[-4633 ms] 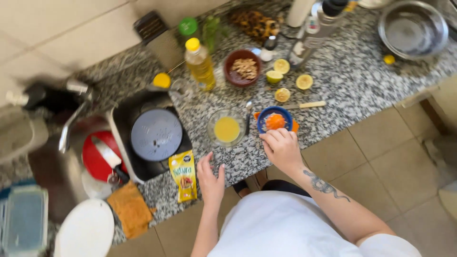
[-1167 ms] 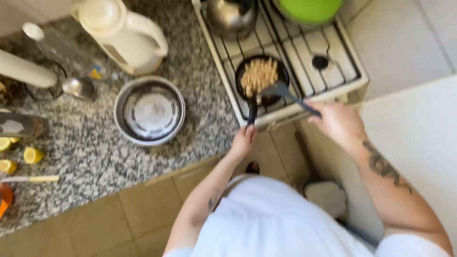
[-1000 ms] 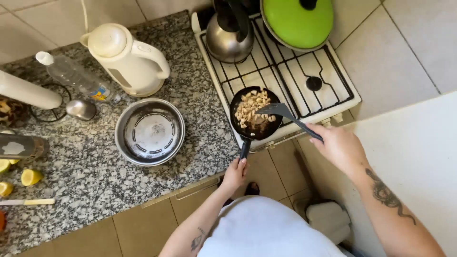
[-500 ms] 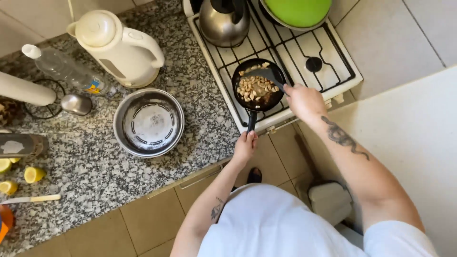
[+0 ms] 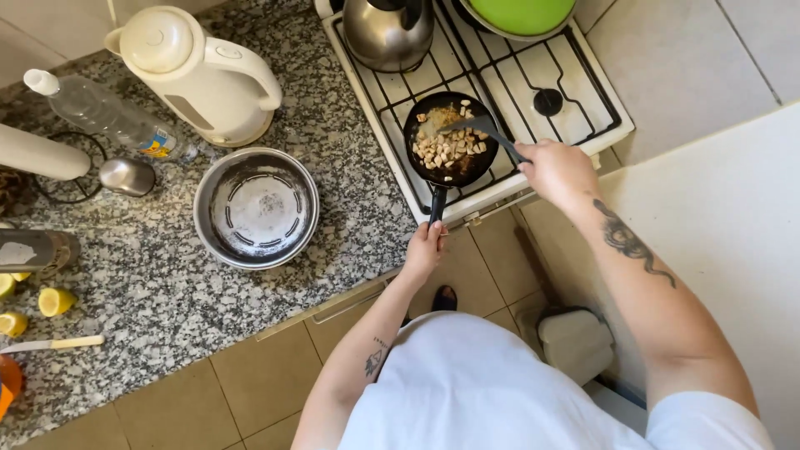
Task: Preparing a food dressing by sautéing nuts and mixing them with oil and lemon juice.
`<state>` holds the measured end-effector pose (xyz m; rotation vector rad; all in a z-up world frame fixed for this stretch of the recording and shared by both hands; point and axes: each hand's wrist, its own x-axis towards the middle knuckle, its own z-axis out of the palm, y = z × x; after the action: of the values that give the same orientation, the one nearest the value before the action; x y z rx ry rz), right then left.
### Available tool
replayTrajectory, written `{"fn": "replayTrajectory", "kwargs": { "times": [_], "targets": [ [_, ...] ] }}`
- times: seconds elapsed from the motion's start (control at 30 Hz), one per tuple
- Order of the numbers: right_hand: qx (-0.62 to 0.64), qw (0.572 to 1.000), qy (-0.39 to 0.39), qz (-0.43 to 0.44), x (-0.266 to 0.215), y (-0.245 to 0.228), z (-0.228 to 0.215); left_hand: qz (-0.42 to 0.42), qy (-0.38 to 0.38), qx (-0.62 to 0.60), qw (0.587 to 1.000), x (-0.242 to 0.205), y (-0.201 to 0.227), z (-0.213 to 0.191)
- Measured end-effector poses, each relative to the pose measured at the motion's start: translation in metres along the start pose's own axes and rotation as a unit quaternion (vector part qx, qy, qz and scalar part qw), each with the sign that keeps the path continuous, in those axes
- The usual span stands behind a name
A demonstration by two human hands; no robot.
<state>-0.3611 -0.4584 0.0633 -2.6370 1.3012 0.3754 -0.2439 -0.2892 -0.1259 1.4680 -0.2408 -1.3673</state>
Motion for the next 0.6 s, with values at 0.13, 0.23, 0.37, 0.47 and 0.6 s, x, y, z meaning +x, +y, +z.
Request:
{"fn": "replayTrajectory", "kwargs": {
  "times": [0.13,0.23,0.37,0.47,0.6],
  "targets": [
    [0.010,0.998,0.046,-0.030,0.009,-0.005,0.011,-0.005,-0.006,-0.006,1.000,-0.005,-0.007,0.000],
    [0.030,0.996,0.054,-0.060,0.017,-0.011,0.020,-0.002,-0.005,0.001,1.000,-0.006,0.004,0.000],
    [0.010,0.997,0.048,-0.053,-0.004,0.012,0.023,-0.024,-0.021,0.016,0.999,-0.014,0.005,-0.011],
    [-0.035,0.997,0.061,-0.022,-0.029,0.033,0.010,-0.049,-0.006,0.000,0.999,-0.026,-0.021,-0.028],
    [-0.068,0.989,0.124,-0.053,-0.010,0.047,0.011,-0.006,0.038,0.182,0.983,0.005,-0.046,-0.020]
  ]
}}
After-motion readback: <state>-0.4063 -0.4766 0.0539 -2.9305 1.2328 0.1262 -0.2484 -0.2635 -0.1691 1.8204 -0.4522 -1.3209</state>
